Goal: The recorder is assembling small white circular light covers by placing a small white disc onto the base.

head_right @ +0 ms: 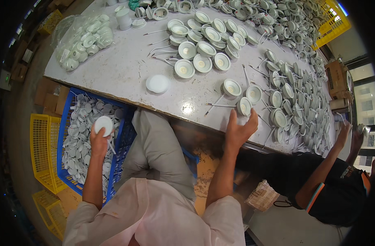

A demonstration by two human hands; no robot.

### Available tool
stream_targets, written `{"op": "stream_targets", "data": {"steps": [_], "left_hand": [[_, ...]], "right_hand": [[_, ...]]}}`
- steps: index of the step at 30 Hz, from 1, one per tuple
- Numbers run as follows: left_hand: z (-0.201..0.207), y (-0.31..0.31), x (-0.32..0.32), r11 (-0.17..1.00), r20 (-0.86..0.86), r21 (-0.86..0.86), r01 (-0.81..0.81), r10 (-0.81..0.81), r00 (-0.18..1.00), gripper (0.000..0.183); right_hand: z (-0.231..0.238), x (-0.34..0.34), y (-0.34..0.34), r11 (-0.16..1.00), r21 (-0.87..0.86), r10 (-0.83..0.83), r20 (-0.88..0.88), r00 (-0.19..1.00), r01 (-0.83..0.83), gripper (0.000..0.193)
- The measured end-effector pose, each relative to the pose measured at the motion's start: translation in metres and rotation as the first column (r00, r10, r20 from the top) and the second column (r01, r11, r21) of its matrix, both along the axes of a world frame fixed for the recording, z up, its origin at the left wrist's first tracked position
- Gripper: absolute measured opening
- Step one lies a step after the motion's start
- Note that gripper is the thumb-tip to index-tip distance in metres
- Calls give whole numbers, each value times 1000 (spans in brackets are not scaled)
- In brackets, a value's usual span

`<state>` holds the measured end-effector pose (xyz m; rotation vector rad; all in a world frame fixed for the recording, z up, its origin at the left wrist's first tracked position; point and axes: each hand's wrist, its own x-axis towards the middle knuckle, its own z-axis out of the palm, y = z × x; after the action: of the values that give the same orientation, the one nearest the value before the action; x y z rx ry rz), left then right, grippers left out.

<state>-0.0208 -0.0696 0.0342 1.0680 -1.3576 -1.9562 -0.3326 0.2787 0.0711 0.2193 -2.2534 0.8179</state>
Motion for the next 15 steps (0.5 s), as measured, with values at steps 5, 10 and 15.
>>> {"op": "stream_targets", "data": {"steps": [5,10,15], "left_hand": [[-83,-78,117,975,194,-55,-213,220,956,53],[-140,-128,221,859,368,48,-509,459,809,52],[-183,-176,369,884,445,-87,-459,446,776,43]], "right_hand": [[-13,-31,8,987,147,-100,262,960,62,71],[-17,-31,26,998,-42,-40,296,954,54,72],[2,0,9,936,-353,115,275,954,-11,65]]}}
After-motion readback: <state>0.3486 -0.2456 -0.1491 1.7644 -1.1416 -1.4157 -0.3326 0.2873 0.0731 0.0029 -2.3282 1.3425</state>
